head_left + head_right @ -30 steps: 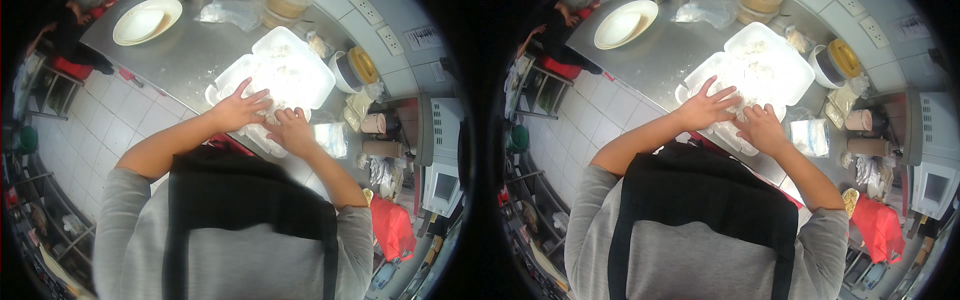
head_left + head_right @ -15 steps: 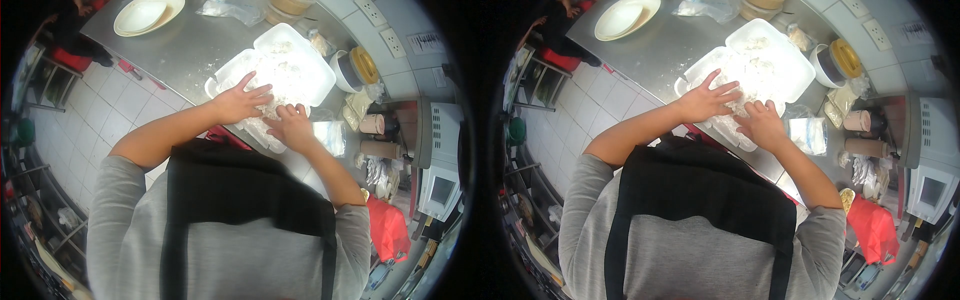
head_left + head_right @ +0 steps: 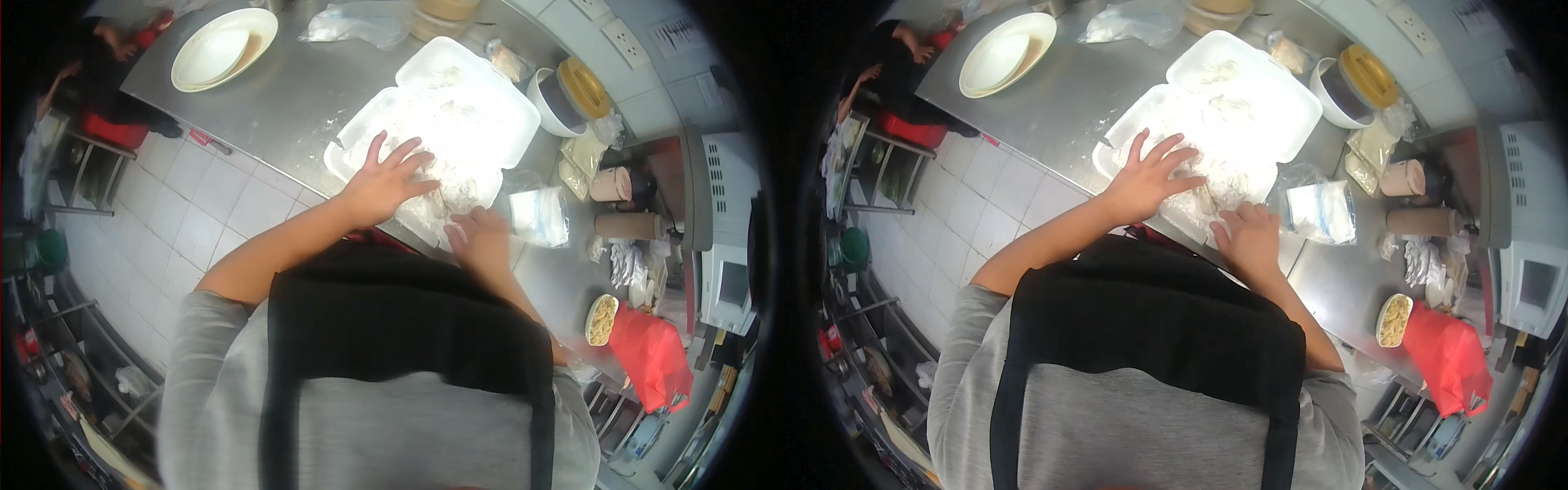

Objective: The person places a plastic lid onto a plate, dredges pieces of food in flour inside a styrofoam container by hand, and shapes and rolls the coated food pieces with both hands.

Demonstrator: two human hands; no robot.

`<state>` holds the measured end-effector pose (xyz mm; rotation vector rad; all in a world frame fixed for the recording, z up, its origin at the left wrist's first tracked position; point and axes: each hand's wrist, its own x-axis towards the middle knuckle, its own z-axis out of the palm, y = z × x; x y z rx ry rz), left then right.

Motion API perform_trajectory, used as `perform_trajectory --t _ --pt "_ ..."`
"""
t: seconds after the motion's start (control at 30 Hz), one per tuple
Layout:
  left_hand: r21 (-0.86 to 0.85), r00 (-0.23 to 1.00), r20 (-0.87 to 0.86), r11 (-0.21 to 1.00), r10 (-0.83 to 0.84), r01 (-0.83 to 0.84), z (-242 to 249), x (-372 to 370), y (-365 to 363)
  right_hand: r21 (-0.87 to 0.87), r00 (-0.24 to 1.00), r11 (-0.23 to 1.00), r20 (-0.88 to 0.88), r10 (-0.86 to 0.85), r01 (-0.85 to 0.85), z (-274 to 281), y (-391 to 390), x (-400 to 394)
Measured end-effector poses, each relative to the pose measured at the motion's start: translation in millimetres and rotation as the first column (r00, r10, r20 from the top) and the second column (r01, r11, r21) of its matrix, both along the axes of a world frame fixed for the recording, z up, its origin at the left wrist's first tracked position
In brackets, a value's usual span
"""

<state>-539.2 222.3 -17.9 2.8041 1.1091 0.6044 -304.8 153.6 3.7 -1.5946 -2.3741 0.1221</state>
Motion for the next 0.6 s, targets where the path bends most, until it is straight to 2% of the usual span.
perform_trajectory --t 0.03,0.13,0.23,0.33,0.43,0.6 --pt "-0.012 1.0 -0.005 1.0 -0.003 0.003 -0.2 1.5 -0.9 0.067 0.999 0.998 0.037 0.0 -0.003 -4.2 -1.9 -3.7" --pt "-0.067 1.0 -0.007 0.998 -0.013 0.012 1.6 0.3 -0.1 0.035 0.998 0.998 -0.034 0.061 -0.06 -11.8 -6.0 -7.7" --pt "-0.064 1.0 0.011 0.998 -0.002 0.003 0.5 -0.4 2.9 0.06 0.998 0.998 -0.051 -0.024 0.027 -10.7 -5.0 -12.5" --pt "-0.072 1.0 0.029 0.997 -0.011 0.013 -1.1 -0.9 1.9 0.073 0.999 0.997 0.04 -0.005 0.002 -23.5 -4.1 -18.1" --pt "-0.098 1.0 0.015 0.995 -0.021 0.023 3.7 -4.9 -1.2 0.047 1.0 0.999 -0.001 0.02 -0.02 -22.0 -6.3 -20.0" --pt "-0.112 1.0 0.015 0.994 0.012 -0.01 -2.8 -10.1 -4.4 0.021 0.998 1.0 0.063 0.011 -0.013 -15.3 -6.1 -24.5"
